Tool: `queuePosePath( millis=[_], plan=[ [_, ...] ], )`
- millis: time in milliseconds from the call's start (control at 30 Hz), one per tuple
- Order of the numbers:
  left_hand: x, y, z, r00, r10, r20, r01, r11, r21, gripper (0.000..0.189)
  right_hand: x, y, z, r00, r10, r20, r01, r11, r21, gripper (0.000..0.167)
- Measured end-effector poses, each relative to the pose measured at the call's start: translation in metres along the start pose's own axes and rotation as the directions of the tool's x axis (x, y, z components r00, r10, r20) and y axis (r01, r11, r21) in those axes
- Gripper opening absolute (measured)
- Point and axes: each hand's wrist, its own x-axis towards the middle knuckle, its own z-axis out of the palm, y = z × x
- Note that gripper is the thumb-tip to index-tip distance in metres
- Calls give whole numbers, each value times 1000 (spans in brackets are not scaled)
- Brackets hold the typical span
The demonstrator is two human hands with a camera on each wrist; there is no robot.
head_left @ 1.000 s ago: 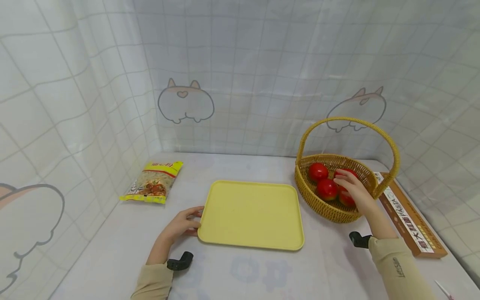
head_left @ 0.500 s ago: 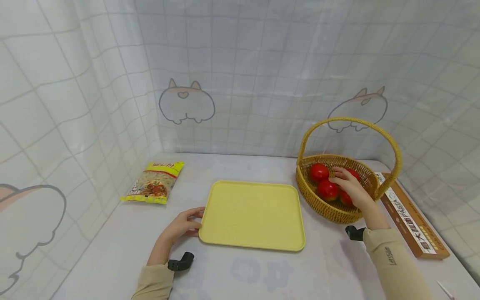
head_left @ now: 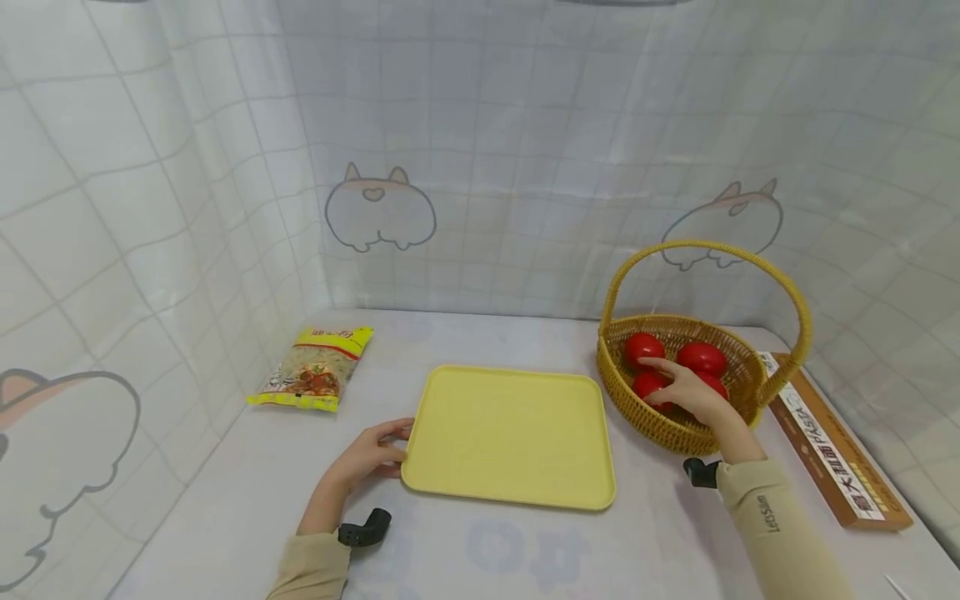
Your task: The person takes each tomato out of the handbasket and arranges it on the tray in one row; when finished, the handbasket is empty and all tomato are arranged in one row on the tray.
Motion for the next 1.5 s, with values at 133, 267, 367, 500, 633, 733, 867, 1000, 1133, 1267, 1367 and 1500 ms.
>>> queuePosePath(
  millis=[133,267,367,500,633,733,867,1000,1133,1267,1367,1500],
  plan=[
    [-2,-1,2,1000,-5,2,5,1000,-2,65,0,5,4,1000,3,4,-2,999,-48,67],
    [-3,-1,3,1000,-10,-5,10,1000,0,64,0,7,7,1000,-3,-4,3,997,-75,64],
    [-3,-2,3,1000,-9,-9,9,1000,3,64,-2,6,9,999,4,-32,-7,997,-83,62],
    [-3,-2,2,1000,-8,-6,8,1000,0,65,-5,2,8,994,51,-96,-52,999,-13,66],
    [-4,-2,2,1000,-17,-12,17,1000,-1,65,-7,-3,6,986,73,-153,-54,991,123,76],
    [-4,-2,1,1000,-23,-11,23,1000,-5,65,-6,-5,5,981,66,-184,-32,983,181,81],
    [-4,-1,2,1000,-23,-7,23,1000,-2,64,-7,-9,5,975,69,-212,-19,973,228,82],
    [-4,-1,2,1000,-24,-5,24,1000,1,65,-8,-11,6,967,87,-240,-16,960,280,81],
    [-3,-1,2,1000,-24,-4,24,1000,-3,65,-8,-13,8,951,126,-283,-34,950,309,85],
    [-1,-1,2,999,-29,-14,29,1000,-2,64,-9,-17,8,931,152,-331,-34,941,337,91],
    [0,0,1,999,-31,-24,31,1000,0,64,-9,-22,7,919,169,-356,-26,927,374,95],
    [2,1,1,999,-32,-30,32,999,-1,64,-8,-28,6,916,183,-358,3,888,460,93]
  ],
)
